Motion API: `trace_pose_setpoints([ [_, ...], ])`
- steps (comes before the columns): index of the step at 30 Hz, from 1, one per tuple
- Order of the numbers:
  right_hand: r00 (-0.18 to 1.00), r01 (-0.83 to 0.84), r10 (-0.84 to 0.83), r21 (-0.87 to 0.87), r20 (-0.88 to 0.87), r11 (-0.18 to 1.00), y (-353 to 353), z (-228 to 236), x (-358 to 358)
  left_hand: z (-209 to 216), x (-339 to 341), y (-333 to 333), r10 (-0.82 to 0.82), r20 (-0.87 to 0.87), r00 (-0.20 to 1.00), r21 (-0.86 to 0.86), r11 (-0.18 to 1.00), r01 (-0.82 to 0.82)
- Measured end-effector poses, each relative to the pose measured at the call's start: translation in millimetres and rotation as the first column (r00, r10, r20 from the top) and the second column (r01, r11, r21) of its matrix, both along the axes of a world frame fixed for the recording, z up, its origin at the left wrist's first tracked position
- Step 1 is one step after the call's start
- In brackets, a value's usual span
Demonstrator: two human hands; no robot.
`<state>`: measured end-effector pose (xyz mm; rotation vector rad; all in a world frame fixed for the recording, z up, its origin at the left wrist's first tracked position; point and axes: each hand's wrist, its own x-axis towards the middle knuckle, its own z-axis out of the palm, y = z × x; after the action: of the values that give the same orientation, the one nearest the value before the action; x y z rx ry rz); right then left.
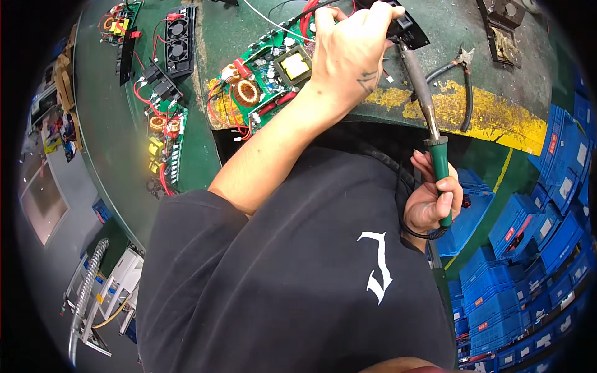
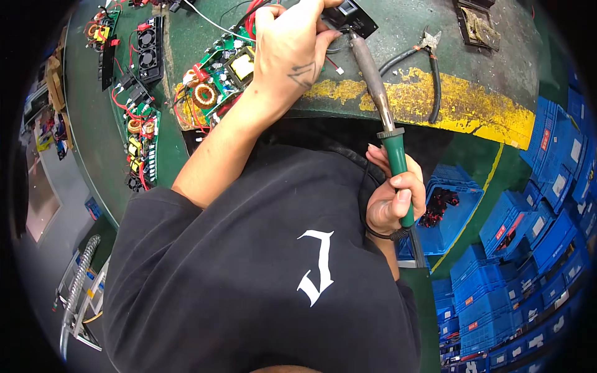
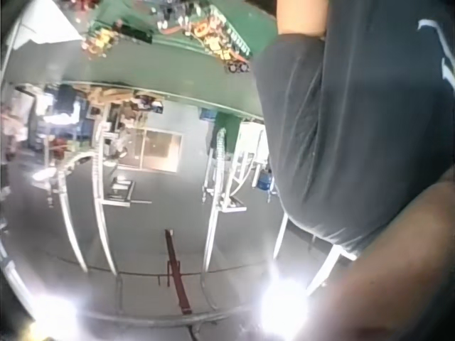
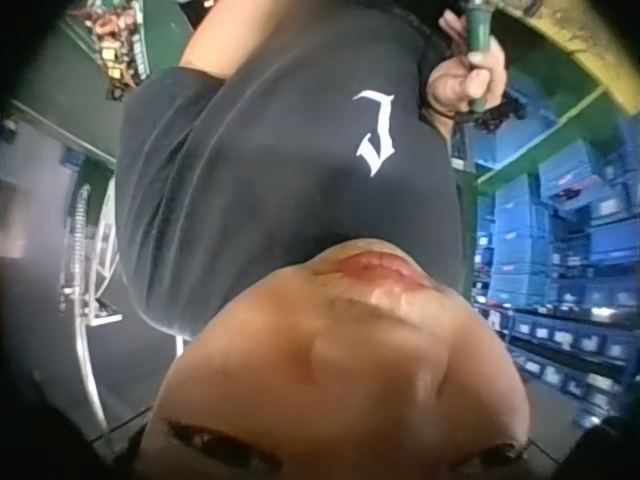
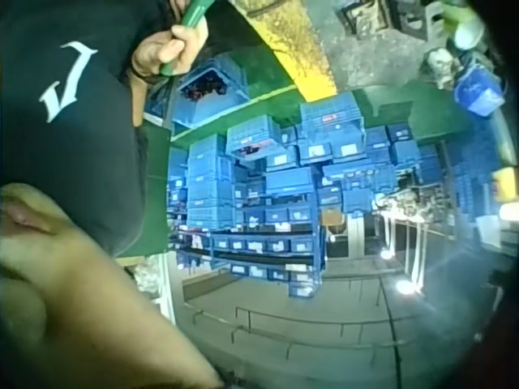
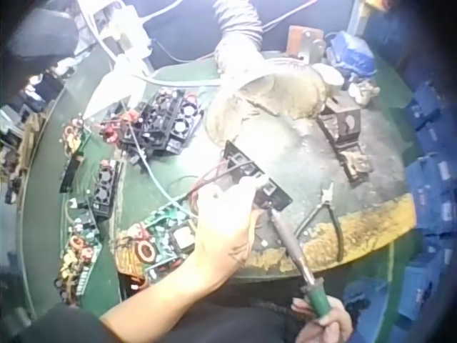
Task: Soldering electronic components and wires onto circuit boards at a factory workstation.
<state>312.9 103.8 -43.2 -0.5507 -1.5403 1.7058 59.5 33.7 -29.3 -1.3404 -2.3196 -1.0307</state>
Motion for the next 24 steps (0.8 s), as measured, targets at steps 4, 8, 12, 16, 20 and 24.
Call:
trace_pose_setpoints([
  [4,1.000,0.004,-0.004,0.016,0.014,1.000,1,0,0,-7,0,1,-0.002,-0.030,1.000,0.010,1.000,0.002],
  [8,1.000,-0.005,0.004,0.065,0.009,0.998,1,-3,0,-43,-21,5,-0.004,-0.530,0.848,0.153,0.983,0.101],
  [12,1.000,0.018,-0.018,0.022,-0.010,1.000,1,-5,0,-3,-1,2,-0.017,0.008,1.000,0.012,1.000,0.017],
  [16,1.000,0.005,-0.005,0.057,-0.003,0.998,2,-4,0,-5,1,0,-0.008,0.011,1.000,-0.002,1.000,0.008],
  [20,1.000,0.020,-0.022,0.107,0.015,0.994,-1,1,-2,-21,-5,1,-0.013,-0.059,0.998,0.047,0.999,0.016],
  [24,0.999,0.032,-0.033,0.094,0.004,0.995,2,4,4,-21,-4,3,-0.017,-0.206,0.978,0.050,0.998,0.028],
])
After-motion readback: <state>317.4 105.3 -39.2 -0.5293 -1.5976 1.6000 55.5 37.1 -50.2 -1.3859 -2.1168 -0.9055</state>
